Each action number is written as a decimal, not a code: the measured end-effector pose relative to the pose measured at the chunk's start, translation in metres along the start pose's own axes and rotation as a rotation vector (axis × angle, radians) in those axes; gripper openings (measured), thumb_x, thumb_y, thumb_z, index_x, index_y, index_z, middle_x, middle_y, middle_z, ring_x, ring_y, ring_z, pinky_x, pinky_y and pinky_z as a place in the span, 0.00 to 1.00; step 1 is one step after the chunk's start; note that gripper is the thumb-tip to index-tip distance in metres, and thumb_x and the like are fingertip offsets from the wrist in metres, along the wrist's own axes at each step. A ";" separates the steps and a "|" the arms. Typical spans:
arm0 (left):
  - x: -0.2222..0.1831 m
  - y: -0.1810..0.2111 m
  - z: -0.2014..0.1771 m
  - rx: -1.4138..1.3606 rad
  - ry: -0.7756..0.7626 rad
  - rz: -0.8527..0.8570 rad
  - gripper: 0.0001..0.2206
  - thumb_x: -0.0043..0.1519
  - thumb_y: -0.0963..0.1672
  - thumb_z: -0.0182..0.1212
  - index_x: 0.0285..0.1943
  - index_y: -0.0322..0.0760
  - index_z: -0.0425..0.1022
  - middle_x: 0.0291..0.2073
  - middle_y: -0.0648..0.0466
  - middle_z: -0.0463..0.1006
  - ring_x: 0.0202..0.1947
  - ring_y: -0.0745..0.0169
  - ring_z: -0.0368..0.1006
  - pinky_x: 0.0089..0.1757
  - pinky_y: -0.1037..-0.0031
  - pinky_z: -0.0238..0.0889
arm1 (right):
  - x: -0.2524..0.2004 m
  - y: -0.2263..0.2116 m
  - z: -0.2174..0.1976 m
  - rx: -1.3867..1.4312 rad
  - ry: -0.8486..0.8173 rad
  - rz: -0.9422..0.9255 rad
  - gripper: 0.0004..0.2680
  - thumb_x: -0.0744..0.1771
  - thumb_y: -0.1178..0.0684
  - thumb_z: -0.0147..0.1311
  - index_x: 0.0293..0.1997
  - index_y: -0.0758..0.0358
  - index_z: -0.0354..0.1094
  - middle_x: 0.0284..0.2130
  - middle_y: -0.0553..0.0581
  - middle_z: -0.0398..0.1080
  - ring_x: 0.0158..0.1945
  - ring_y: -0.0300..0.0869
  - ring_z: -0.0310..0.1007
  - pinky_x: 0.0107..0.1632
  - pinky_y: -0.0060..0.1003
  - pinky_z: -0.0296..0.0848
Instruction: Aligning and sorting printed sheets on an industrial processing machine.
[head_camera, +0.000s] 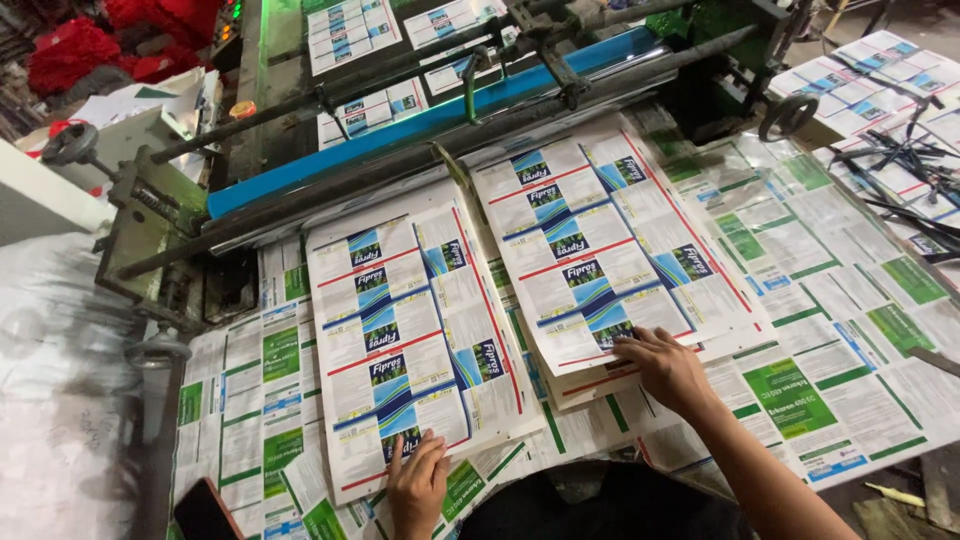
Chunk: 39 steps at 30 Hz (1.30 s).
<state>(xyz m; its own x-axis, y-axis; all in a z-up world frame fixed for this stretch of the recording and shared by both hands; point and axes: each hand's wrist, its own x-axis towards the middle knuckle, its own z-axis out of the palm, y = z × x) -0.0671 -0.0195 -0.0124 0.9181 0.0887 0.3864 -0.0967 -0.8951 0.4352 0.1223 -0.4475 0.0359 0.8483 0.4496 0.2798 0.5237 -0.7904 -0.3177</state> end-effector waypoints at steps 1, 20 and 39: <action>-0.003 -0.001 0.001 -0.003 0.001 0.008 0.03 0.57 0.41 0.68 0.37 0.37 0.82 0.44 0.52 0.86 0.54 0.52 0.79 0.63 0.43 0.53 | 0.002 0.001 0.003 -0.004 0.006 0.005 0.18 0.61 0.66 0.48 0.49 0.50 0.77 0.56 0.45 0.75 0.65 0.47 0.69 0.63 0.48 0.71; -0.016 -0.083 0.055 0.003 -0.199 0.015 0.08 0.57 0.44 0.68 0.44 0.41 0.84 0.48 0.52 0.86 0.58 0.50 0.75 0.65 0.38 0.40 | 0.098 -0.003 0.016 -0.036 -0.026 -0.019 0.17 0.64 0.61 0.53 0.57 0.45 0.72 0.64 0.44 0.66 0.71 0.49 0.58 0.69 0.62 0.52; 0.025 0.017 -0.063 0.235 0.177 0.271 0.08 0.64 0.38 0.61 0.49 0.38 0.81 0.49 0.52 0.83 0.55 0.64 0.79 0.59 0.53 0.67 | 0.091 -0.005 0.027 -0.223 -0.055 0.295 0.18 0.69 0.49 0.41 0.70 0.39 0.59 0.72 0.56 0.52 0.76 0.59 0.45 0.71 0.75 0.36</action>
<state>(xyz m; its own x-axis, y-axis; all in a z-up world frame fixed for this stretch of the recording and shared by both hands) -0.0695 -0.0053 0.0561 0.7891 -0.1094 0.6045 -0.2173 -0.9701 0.1081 0.1987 -0.3916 0.0386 0.9663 0.2061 0.1544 0.2315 -0.9579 -0.1700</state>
